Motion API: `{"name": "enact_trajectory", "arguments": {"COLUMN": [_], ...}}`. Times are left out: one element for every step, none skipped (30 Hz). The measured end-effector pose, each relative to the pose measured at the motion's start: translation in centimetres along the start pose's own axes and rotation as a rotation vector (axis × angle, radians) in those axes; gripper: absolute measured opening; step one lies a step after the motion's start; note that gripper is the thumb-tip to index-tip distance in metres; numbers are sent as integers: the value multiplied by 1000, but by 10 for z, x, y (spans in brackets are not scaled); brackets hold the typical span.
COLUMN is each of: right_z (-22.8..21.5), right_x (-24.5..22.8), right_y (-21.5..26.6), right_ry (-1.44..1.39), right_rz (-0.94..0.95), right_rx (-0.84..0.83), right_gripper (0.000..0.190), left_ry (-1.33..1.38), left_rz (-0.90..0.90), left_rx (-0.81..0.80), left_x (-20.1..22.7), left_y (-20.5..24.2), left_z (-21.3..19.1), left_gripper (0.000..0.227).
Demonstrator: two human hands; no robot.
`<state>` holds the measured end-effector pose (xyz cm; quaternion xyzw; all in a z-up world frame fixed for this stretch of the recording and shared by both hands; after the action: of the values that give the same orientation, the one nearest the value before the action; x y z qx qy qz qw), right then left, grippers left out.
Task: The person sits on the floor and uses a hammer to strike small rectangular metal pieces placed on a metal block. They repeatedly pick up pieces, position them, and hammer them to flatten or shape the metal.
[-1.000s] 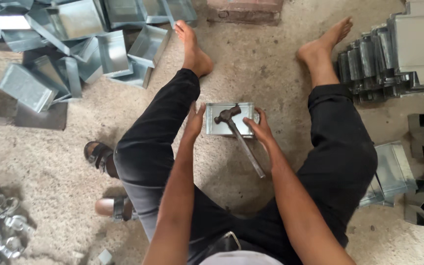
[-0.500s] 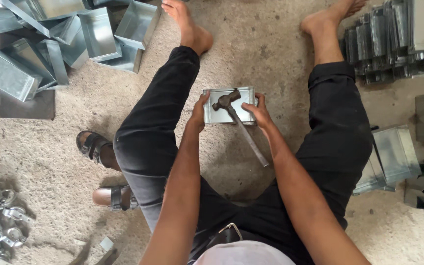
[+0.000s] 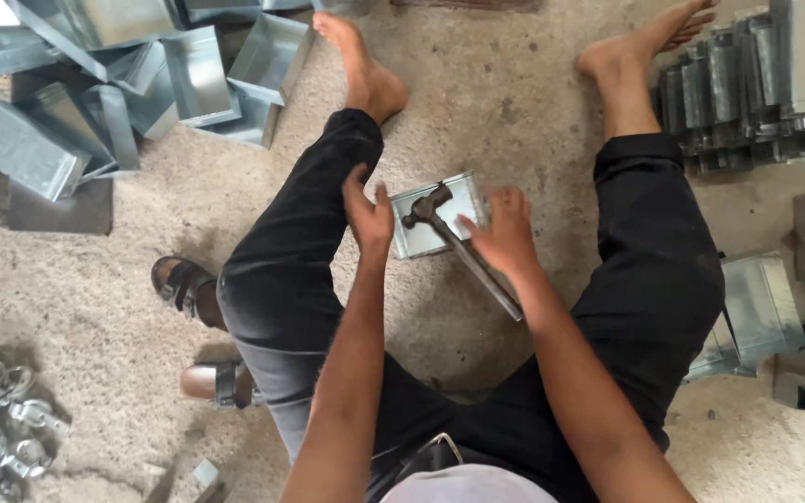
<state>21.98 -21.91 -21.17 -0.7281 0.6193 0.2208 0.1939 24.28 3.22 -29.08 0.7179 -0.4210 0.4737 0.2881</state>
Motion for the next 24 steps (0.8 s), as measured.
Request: {"name": "enact_trajectory", "arguments": {"right_z": [-9, -15, -17, -17, -13, -9, -9, -10, -12, -14, -17, -21, -30, -41, -49, -54, -59, -59, -61, -58, -53, -42, -28, -16], "right_x": [-21, -38, -50, -60, -68, -70, -67, -63, -56, -47, -38, -32, -31, -31, -33, -25, -16, -9, -5, -1, 4, 11, 17, 27], "right_y": [5, 16, 28, 35, 42, 38, 36, 43, 46, 54, 61, 59, 65, 72, 73, 73, 75, 79, 75, 68, 63, 61, 59, 57], "right_ry": [4, 13, 19, 77, 135, 191, 96, -3, -102, -135, -169, -202, -236, -271, -306, -525, -736, -941, -921, -907, -894, -818, -742, -662], "right_rz": [31, 66, 102, 68, 34, -10, -70, -120, -170, -144, -118, -106, -151, -200, -249, -20, 215, 459, 435, 404, 373, 423, 473, 522], "right_rx": [-141, -291, -440, -425, -409, -373, -290, -224, -157, -172, -186, -193, -136, -74, -11, -73, -139, -210, -174, -128, -83, -71, -58, -46], "right_gripper": [66, 64, 63, 61, 60, 61, 61, 62, 62, 60, 58, 56, 57, 58, 59, 56, 53, 51, 47, 43, 39, 36, 34, 33], "left_ry": [-6, -36, -68, -145, -344, -545, -747, -757, -767, -776, -736, -697, -658, -656, -654, -649, -693, -738, -782, -816, -847, -872, -865, -854], "left_rz": [160, 238, 315, 352, 259, 186, 109, 110, 111, 93, 110, 134, 158, 162, 167, 161, 140, 114, 88, 224, 358, 501, 484, 466], "left_rx": [18, -66, -148, -246, -410, -562, -711, -716, -721, -737, -765, -775, -785, -781, -777, -778, -777, -777, -777, -666, -553, -437, -495, -551], "left_x": [25, 47, 67, 84, 92, 100, 104, 107, 108, 102, 96, 92, 89, 88, 87, 85, 82, 78, 73, 74, 75, 76, 70, 67], "left_y": [-3, -1, 1, -1, 7, 7, 5, 4, -2, 3, 5, -2, -5, -6, -6, 1, 5, 10, 16, 20, 26, 27, 25, 23], "left_z": [-5, -2, 3, 8, 13, 20, 27, 30, 35, 38, 41, 41, 40, 37, 33, 30, 28, 25, 23, 24, 27, 31, 35, 41], "left_gripper": [50, 46, 42, 41, 40, 42, 46, 50, 54, 58, 61, 65, 68, 64, 61, 58, 54, 52, 52, 47, 42, 37, 32, 26]}}
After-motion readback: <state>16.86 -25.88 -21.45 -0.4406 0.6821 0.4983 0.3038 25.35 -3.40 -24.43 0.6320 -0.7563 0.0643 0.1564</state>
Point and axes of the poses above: each hand's wrist, its own y-axis away from the middle knuckle, its own z-axis out of the palm, x = y × z, the point moved 3 cm from there along -y, towards the middle knuckle, and after that the axes turned 3 degrees about -z, right-handed, at the moved point
